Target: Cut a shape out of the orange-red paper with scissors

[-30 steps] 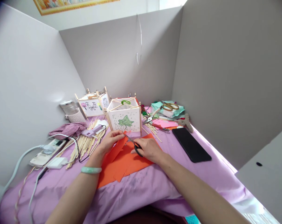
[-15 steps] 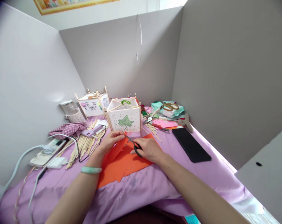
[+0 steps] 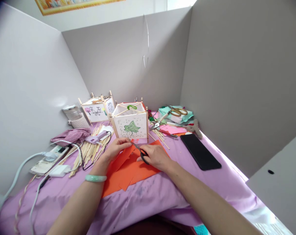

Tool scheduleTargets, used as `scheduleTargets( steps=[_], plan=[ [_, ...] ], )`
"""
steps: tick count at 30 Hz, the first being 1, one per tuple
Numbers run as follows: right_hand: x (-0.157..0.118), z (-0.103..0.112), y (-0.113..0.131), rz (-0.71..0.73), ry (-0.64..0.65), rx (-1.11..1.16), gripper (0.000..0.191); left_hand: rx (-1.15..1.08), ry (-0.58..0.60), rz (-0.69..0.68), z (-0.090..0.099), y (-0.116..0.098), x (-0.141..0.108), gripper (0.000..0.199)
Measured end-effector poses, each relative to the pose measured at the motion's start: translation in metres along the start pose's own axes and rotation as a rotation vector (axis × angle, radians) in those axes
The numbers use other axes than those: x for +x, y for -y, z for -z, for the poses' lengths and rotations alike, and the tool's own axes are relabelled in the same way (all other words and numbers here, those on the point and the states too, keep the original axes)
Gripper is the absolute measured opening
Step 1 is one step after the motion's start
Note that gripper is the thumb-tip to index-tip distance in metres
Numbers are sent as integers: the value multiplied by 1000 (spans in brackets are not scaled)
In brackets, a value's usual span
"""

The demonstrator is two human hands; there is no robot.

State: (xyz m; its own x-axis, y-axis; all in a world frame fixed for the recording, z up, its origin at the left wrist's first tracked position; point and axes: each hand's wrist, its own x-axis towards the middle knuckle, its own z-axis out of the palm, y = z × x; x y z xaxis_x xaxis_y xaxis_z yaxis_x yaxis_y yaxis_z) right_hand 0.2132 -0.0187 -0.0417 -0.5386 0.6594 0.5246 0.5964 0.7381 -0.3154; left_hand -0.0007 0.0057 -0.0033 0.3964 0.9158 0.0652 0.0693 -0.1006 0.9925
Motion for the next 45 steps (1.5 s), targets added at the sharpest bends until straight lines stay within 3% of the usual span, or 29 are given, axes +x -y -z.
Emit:
scheduleTargets(
  steps=[24,33,45],
  plan=[
    [1,0,0,-9,3,22,45,47,27,-30,-3,-4,-2,18],
    [2,3,3,-28,0,58,45,-4,79,54,-3,-3,-3,27],
    [1,10,8,-49,33,86,46,-119,-26,47,2,-6,-4,27]
  ],
)
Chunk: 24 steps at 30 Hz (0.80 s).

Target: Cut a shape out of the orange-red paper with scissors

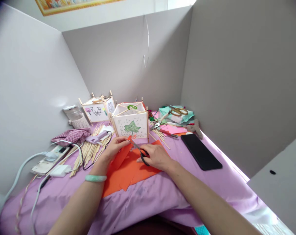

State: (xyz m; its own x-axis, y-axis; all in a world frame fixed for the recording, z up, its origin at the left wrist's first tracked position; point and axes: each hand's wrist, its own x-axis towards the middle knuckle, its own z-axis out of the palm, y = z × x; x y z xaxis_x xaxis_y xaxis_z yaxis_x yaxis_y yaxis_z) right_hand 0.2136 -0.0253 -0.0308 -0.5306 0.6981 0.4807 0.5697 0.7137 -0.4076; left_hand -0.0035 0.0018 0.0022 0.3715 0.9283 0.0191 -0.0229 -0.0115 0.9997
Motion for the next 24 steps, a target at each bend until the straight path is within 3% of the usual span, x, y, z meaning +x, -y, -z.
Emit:
scheduleTargets(
  steps=[24],
  plan=[
    [0,-6,-7,30,5,-52,41,-22,-2,3,0,2,0,25]
  ],
)
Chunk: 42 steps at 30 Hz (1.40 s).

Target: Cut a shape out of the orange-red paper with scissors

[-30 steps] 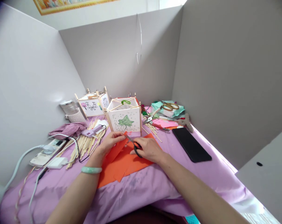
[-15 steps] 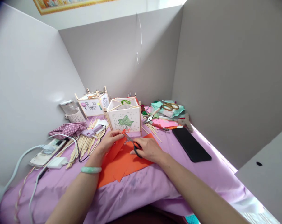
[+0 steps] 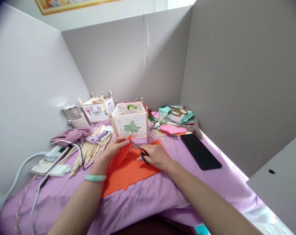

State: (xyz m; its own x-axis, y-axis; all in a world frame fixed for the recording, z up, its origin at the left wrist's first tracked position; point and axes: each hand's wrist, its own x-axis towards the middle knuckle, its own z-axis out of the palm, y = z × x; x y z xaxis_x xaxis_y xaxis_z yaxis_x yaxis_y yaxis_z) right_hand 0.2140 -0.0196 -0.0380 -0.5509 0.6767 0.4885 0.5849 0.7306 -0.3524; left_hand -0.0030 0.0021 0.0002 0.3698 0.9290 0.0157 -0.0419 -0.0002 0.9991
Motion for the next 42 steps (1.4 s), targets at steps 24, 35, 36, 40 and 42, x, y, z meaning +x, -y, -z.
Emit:
scheduleTargets(
  steps=[24,35,36,40,42],
  plan=[
    [-1,-3,0,10,-33,-12,45,80,31,-35,1,5,4,23],
    [0,-2,0,-6,-12,-19,39,31,25,21,-3,0,0,23],
    [0,-2,0,-5,-10,-19,39,31,23,12,-3,-1,0,22],
    [0,-1,1,-1,-6,-14,39,50,13,-25,-3,-1,0,22],
    [-1,-1,2,-1,-13,-15,41,84,14,-45,-3,-1,1,22]
  ],
)
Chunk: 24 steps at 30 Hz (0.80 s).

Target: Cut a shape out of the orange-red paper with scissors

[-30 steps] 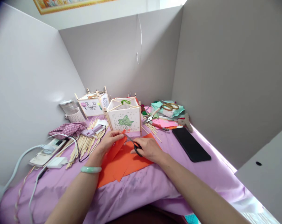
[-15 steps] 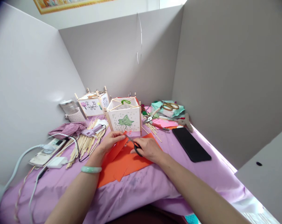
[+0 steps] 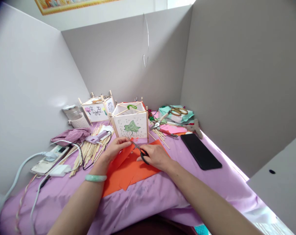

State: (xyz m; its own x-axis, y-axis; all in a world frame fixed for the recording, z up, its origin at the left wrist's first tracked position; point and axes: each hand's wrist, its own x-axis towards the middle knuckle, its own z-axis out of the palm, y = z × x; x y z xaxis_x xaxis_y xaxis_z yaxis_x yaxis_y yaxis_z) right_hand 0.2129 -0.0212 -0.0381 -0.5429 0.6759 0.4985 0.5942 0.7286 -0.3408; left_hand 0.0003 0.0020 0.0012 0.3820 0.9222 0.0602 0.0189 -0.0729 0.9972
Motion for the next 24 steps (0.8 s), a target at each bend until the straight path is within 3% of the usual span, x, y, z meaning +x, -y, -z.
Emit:
scheduleTargets(
  steps=[7,24],
  plan=[
    [0,-1,1,11,-16,24,47,38,47,-12,-2,0,0,21],
    [0,-1,-1,6,-14,-6,41,67,27,-2,0,0,0,19]
  ],
)
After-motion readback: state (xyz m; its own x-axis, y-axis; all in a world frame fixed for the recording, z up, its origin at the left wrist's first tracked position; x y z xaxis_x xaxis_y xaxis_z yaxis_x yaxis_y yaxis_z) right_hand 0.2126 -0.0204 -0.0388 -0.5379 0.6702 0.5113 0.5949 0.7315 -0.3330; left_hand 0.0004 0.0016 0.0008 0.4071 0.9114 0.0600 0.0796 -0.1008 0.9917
